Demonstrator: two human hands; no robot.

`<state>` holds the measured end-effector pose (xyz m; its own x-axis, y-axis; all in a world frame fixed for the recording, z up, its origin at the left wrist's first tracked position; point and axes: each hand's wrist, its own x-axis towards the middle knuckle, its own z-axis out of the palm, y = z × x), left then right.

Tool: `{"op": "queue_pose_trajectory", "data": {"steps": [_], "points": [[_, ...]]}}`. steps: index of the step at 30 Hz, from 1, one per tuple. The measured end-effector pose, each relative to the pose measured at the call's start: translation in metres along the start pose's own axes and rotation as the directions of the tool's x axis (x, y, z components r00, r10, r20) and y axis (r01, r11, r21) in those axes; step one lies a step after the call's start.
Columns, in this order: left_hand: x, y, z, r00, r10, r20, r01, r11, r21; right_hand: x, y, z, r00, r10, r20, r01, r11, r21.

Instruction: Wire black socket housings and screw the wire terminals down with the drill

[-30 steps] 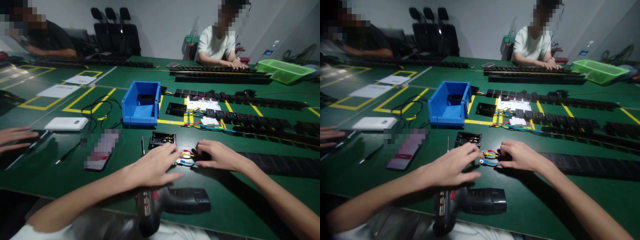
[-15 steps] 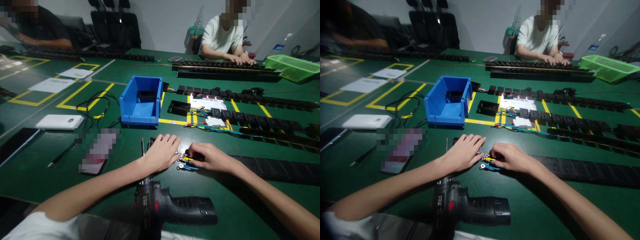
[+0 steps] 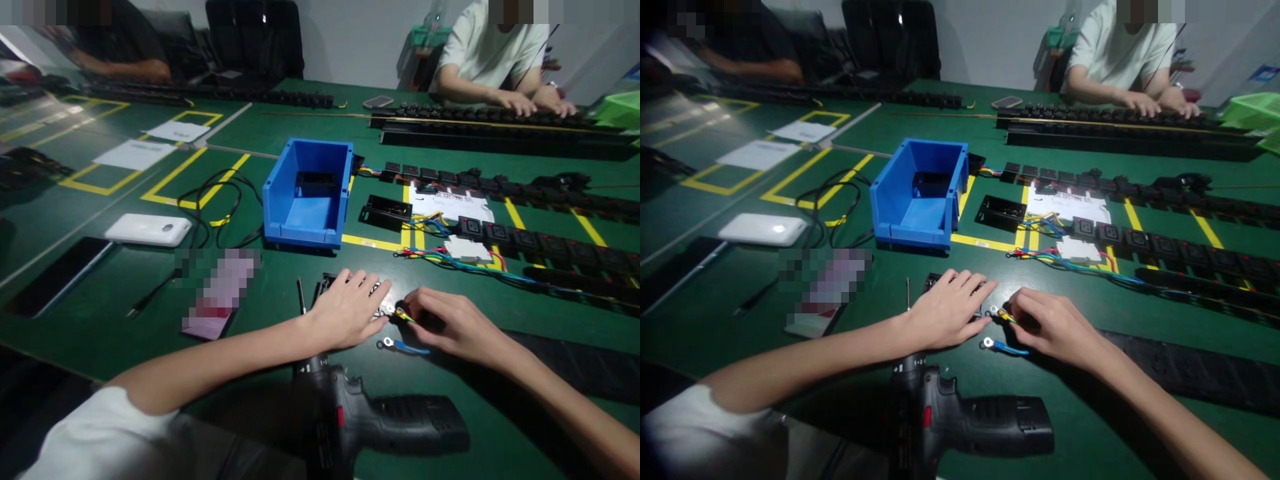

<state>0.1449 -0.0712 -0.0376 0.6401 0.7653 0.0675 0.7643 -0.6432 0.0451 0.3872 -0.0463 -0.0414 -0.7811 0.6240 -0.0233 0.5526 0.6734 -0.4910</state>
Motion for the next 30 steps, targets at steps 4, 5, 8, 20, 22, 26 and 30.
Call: {"op": "queue_pose_trajectory", "data": {"steps": [4,5,8,20,22,26,30], "points": [[0.0,0.002,-0.003,0.999,0.035,0.014,-0.034,0.999,-0.033,0.0,0.0,0.001,0.999,-0.039,-0.019,0.038,0.999,-0.022],[0.0,0.002,-0.004,0.999,0.048,0.017,-0.047,0.998,-0.046,0.0,0.0,0.002,0.998,-0.055,-0.02,0.054,0.998,-0.037],[-0.002,0.003,-0.007,0.996,0.089,0.018,-0.087,0.992,-0.092,0.0,0.001,0.003,0.995,-0.095,-0.009,0.094,0.991,-0.094],[-0.027,-0.019,-0.046,0.983,0.08,-0.162,-0.118,0.965,-0.235,-0.001,-0.004,0.0,0.999,-0.035,0.024,0.035,0.999,-0.002],[-0.052,-0.041,-0.052,0.959,-0.183,-0.218,0.141,0.971,-0.194,-0.001,-0.003,0.0,0.999,-0.013,0.034,0.013,1.0,0.016],[-0.118,-0.086,-0.038,0.731,-0.639,-0.238,0.655,0.756,-0.016,-0.001,-0.003,-0.001,0.999,0.0,0.054,-0.001,1.0,0.019],[-0.16,-0.104,-0.012,0.679,-0.73,-0.07,0.732,0.681,0.002,0.0,-0.004,-0.002,0.998,-0.014,0.061,0.012,1.0,0.023]]}}
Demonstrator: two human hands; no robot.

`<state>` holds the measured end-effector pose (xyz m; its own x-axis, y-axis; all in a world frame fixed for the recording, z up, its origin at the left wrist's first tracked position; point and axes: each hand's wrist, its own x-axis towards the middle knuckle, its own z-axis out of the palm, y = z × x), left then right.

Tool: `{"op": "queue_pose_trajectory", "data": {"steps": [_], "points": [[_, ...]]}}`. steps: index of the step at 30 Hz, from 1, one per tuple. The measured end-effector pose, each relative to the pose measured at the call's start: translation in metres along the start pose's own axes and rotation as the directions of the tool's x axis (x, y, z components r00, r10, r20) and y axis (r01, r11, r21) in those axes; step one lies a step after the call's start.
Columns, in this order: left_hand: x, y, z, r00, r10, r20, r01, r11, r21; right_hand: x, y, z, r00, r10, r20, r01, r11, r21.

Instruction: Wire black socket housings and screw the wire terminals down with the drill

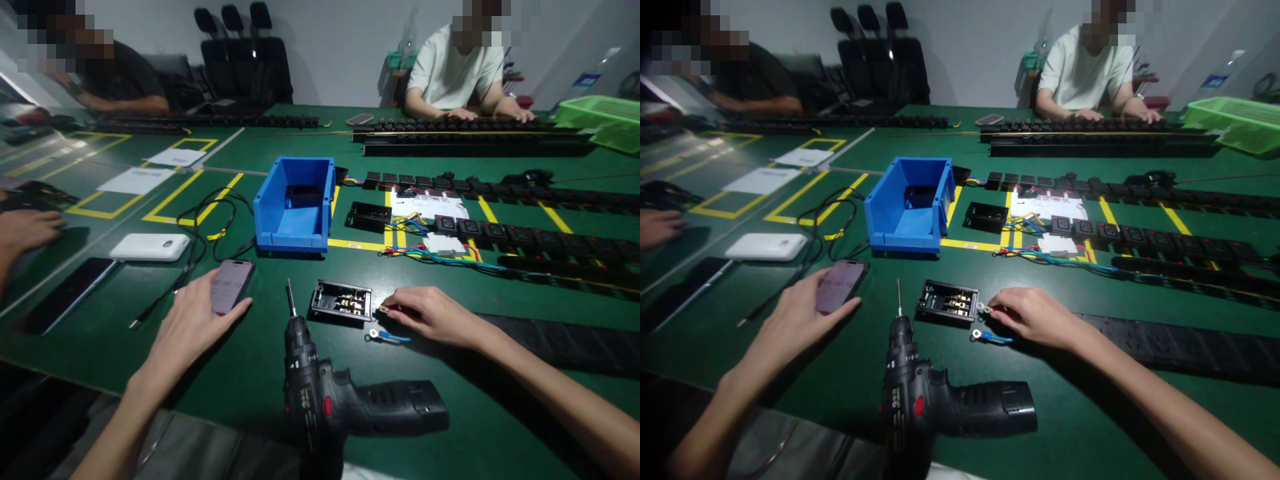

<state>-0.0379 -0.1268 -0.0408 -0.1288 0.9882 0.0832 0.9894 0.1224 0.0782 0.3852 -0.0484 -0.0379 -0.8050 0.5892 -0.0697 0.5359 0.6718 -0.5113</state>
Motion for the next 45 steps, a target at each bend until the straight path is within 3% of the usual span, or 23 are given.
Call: {"op": "queue_pose_trajectory", "data": {"steps": [4,10,18,20,23,25,26,28,29,34,37,41,45], "points": [[0.002,-0.005,0.009,1.0,-0.016,-0.021,0.015,0.999,-0.041,0.0,-0.001,-0.001,1.0,0.006,-0.022,-0.006,1.0,-0.003],[0.02,0.002,-0.001,0.997,-0.021,0.069,0.022,1.0,-0.014,0.001,-0.002,0.0,1.0,0.012,-0.01,-0.012,1.0,-0.016],[0.049,0.015,-0.014,0.989,0.123,0.086,-0.126,0.992,0.032,-0.002,-0.001,0.001,1.0,-0.006,-0.021,0.006,1.0,-0.027],[0.06,0.029,-0.021,0.982,0.187,-0.007,-0.186,0.982,0.024,-0.002,-0.001,0.001,1.0,-0.008,-0.027,0.007,0.999,-0.034],[0.08,0.064,-0.031,0.903,0.384,-0.191,-0.393,0.92,-0.008,-0.002,0.0,0.002,0.999,-0.006,-0.038,0.005,0.999,-0.044],[0.099,0.089,-0.035,0.86,0.455,-0.234,-0.477,0.877,-0.049,-0.002,0.0,0.002,0.999,-0.01,-0.039,0.008,0.999,-0.051],[0.11,0.101,-0.036,0.857,0.462,-0.227,-0.49,0.868,-0.085,-0.002,0.0,0.003,0.999,-0.011,-0.04,0.009,0.998,-0.055],[0.137,0.117,-0.032,0.896,0.432,-0.106,-0.445,0.877,-0.182,-0.002,0.001,0.003,0.999,-0.012,-0.038,0.01,0.998,-0.065],[0.152,0.123,-0.028,0.911,0.411,0.004,-0.399,0.886,-0.236,-0.002,0.0,0.003,0.999,-0.012,-0.038,0.009,0.998,-0.07],[0.205,0.13,-0.002,0.862,0.45,0.233,-0.376,0.876,-0.302,-0.002,-0.001,0.003,0.999,0.0,-0.033,-0.003,0.997,-0.076],[0.213,0.128,0.008,0.821,0.485,0.301,-0.393,0.863,-0.318,-0.001,-0.001,0.003,1.0,0.004,-0.026,-0.006,0.998,-0.07],[0.212,0.124,0.004,0.791,0.513,0.334,-0.421,0.852,-0.313,-0.001,0.0,0.002,1.0,0.008,-0.015,-0.009,0.998,-0.056],[0.211,0.117,-0.005,0.808,0.504,0.304,-0.426,0.857,-0.289,-0.001,-0.001,0.001,1.0,0.009,-0.005,-0.01,0.999,-0.035]]}}
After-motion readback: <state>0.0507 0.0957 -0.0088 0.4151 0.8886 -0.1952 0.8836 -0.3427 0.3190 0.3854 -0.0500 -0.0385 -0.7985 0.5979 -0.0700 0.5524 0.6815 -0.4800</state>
